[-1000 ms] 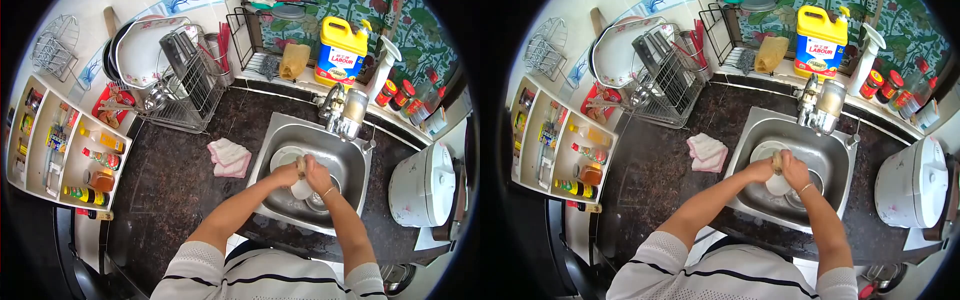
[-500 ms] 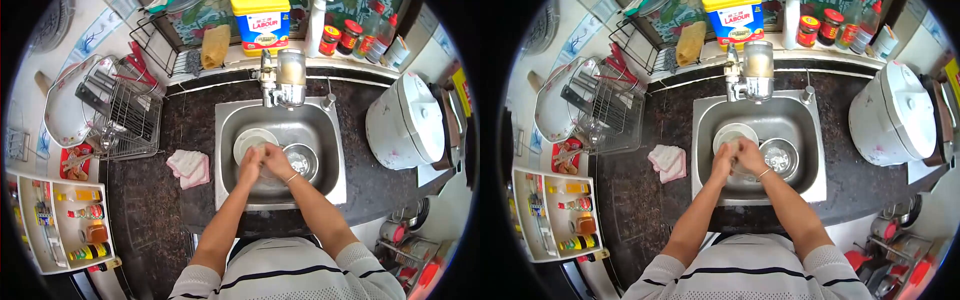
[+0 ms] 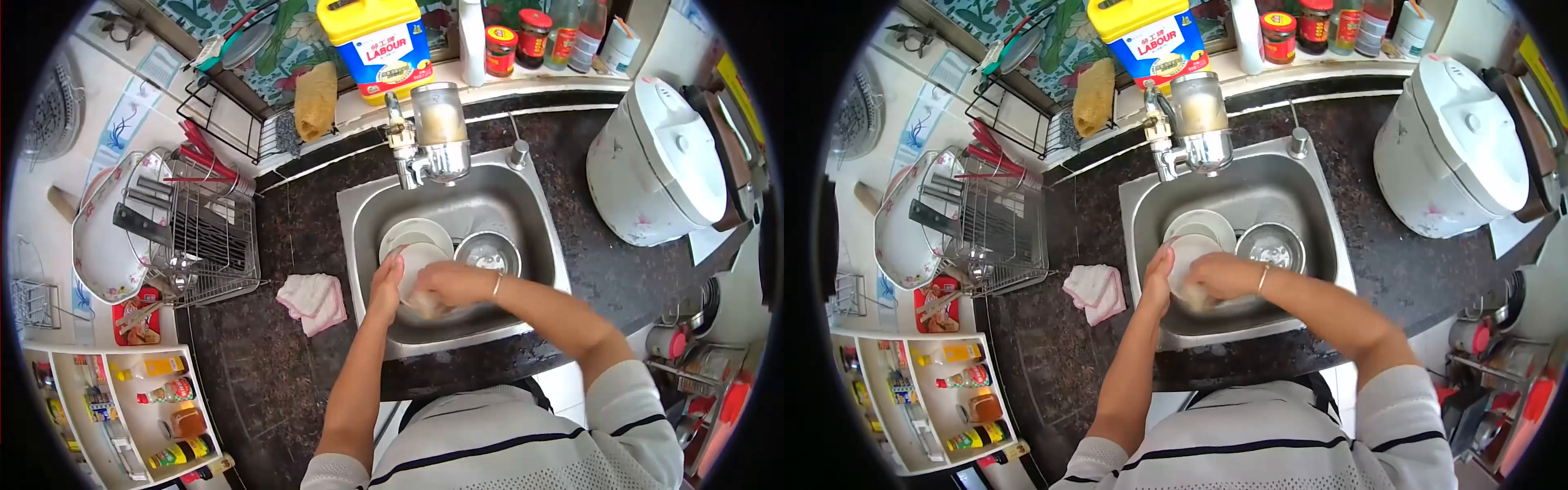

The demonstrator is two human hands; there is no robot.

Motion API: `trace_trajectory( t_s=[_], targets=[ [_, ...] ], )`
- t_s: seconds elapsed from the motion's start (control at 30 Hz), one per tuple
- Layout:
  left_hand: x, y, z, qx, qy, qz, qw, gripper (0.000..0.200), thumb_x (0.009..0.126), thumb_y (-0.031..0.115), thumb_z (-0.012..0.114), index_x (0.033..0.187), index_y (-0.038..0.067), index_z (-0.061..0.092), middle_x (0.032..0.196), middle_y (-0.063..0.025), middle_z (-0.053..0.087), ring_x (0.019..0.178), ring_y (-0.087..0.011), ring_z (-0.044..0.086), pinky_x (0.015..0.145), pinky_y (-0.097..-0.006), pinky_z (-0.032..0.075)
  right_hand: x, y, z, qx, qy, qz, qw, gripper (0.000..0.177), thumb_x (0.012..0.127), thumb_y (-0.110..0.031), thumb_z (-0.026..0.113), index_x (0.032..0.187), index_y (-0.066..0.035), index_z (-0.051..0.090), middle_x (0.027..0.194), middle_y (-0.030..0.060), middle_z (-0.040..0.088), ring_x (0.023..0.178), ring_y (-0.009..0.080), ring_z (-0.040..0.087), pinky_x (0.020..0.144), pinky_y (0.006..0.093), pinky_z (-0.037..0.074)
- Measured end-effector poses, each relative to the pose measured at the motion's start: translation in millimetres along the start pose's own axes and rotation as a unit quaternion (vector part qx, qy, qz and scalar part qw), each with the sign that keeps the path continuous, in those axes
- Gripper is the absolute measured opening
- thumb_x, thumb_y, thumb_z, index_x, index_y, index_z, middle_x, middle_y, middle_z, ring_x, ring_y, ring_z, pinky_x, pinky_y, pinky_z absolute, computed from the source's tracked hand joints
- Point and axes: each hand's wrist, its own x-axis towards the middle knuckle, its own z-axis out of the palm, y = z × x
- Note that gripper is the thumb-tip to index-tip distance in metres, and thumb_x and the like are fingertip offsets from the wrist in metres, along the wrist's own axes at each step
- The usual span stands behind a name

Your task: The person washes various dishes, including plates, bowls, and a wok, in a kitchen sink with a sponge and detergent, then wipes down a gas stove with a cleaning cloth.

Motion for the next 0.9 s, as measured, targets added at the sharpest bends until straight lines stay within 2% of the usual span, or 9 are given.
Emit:
trace_trajectory(
  t_s=[0.13, 0.17, 0.27, 0.4, 0.5, 0.57, 0.67, 0.8, 0.9],
  targets=[
    [0, 4, 14, -0.001, 0.021, -0.041, 0.999, 0.040, 0.096, 0.030, 0.039, 0.128, 0.007, 0.048, 0.115, -0.0075, 0.057, 0.098, -0.0170, 0.054, 0.076, -0.0246, 0.045, 1, 3, -2, -0.411, 0.106, 0.058, 0.904, 0.015, 0.074, -0.009, 0.054, 0.087, -0.008, 0.059, 0.091, 0.0087, 0.061, 0.075, 0.0304, 0.058, 0.073, 0.0389, 0.047],
    [4, 3, 16, -0.005, 0.017, -0.037, 0.999, 0.040, 0.096, 0.030, 0.039, 0.128, 0.007, 0.048, 0.115, -0.0075, 0.057, 0.098, -0.0170, 0.054, 0.076, -0.0246, 0.045, -2, 2, -6, -0.416, 0.106, 0.060, 0.901, 0.015, 0.074, -0.009, 0.054, 0.087, -0.008, 0.059, 0.091, 0.0087, 0.061, 0.075, 0.0304, 0.058, 0.073, 0.0389, 0.047],
    [12, -7, 0, -0.037, 0.008, 0.008, 0.999, 0.040, 0.096, 0.027, 0.042, 0.128, 0.004, 0.047, 0.115, -0.0090, 0.057, 0.095, -0.0169, 0.056, 0.072, -0.0242, 0.047, -10, -12, 5, -0.125, 0.093, 0.008, 0.988, 0.016, 0.075, -0.010, 0.055, 0.090, -0.010, 0.060, 0.097, 0.0070, 0.061, 0.082, 0.0261, 0.058, 0.077, 0.0371, 0.046],
    [12, 2, -18, -0.059, 0.035, -0.049, 0.996, 0.038, 0.094, 0.023, 0.047, 0.126, 0.003, 0.048, 0.114, -0.0103, 0.058, 0.093, -0.0174, 0.058, 0.071, -0.0254, 0.049, -41, -42, -37, -0.235, -0.081, -0.050, 0.967, 0.020, 0.078, -0.010, 0.054, 0.095, -0.012, 0.061, 0.111, 0.0043, 0.059, 0.101, 0.0210, 0.055, 0.085, 0.0363, 0.043],
    [10, 7, -10, -0.112, 0.088, -0.148, 0.979, 0.035, 0.091, 0.019, 0.054, 0.121, 0.002, 0.051, 0.110, -0.0120, 0.059, 0.090, -0.0187, 0.060, 0.070, -0.0286, 0.051, -63, -43, -52, -0.309, 0.159, -0.162, 0.924, 0.025, 0.079, -0.011, 0.053, 0.103, -0.013, 0.060, 0.119, 0.0031, 0.055, 0.113, 0.0218, 0.049, 0.097, 0.0395, 0.036],
    [9, 4, 5, -0.153, 0.118, -0.216, 0.957, 0.035, 0.088, 0.016, 0.057, 0.120, 0.003, 0.052, 0.107, -0.0127, 0.060, 0.089, -0.0196, 0.061, 0.070, -0.0308, 0.052, -71, -46, -33, -0.304, 0.218, -0.173, 0.911, 0.028, 0.079, -0.013, 0.054, 0.106, -0.014, 0.059, 0.122, 0.0026, 0.053, 0.115, 0.0220, 0.047, 0.100, 0.0406, 0.033],
    [7, -30, 41, -0.216, 0.029, -0.270, 0.938, 0.036, 0.087, 0.015, 0.058, 0.121, 0.004, 0.051, 0.107, -0.0123, 0.059, 0.090, -0.0200, 0.061, 0.072, -0.0317, 0.052, -68, -52, 21, -0.376, 0.261, -0.157, 0.875, 0.038, 0.077, -0.020, 0.057, 0.115, -0.012, 0.057, 0.131, 0.0049, 0.046, 0.121, 0.0253, 0.042, 0.105, 0.0456, 0.027],
    [8, -46, 53, -0.221, -0.011, -0.208, 0.953, 0.039, 0.085, 0.014, 0.058, 0.122, 0.006, 0.049, 0.108, -0.0119, 0.059, 0.091, -0.0204, 0.060, 0.075, -0.0329, 0.052, -52, -59, 18, -0.366, 0.291, -0.187, 0.864, 0.039, 0.078, -0.022, 0.057, 0.115, -0.011, 0.056, 0.130, 0.0088, 0.046, 0.117, 0.0297, 0.044, 0.104, 0.0515, 0.027],
    [15, -30, 36, -0.228, -0.011, -0.139, 0.964, 0.042, 0.083, 0.013, 0.058, 0.123, 0.008, 0.048, 0.108, -0.0115, 0.059, 0.092, -0.0208, 0.060, 0.077, -0.0338, 0.052, -28, -80, -18, -0.287, 0.334, -0.140, 0.887, 0.041, 0.078, -0.023, 0.056, 0.117, -0.010, 0.056, 0.124, 0.0100, 0.051, 0.112, 0.0299, 0.047, 0.098, 0.0458, 0.034]
  ],
)
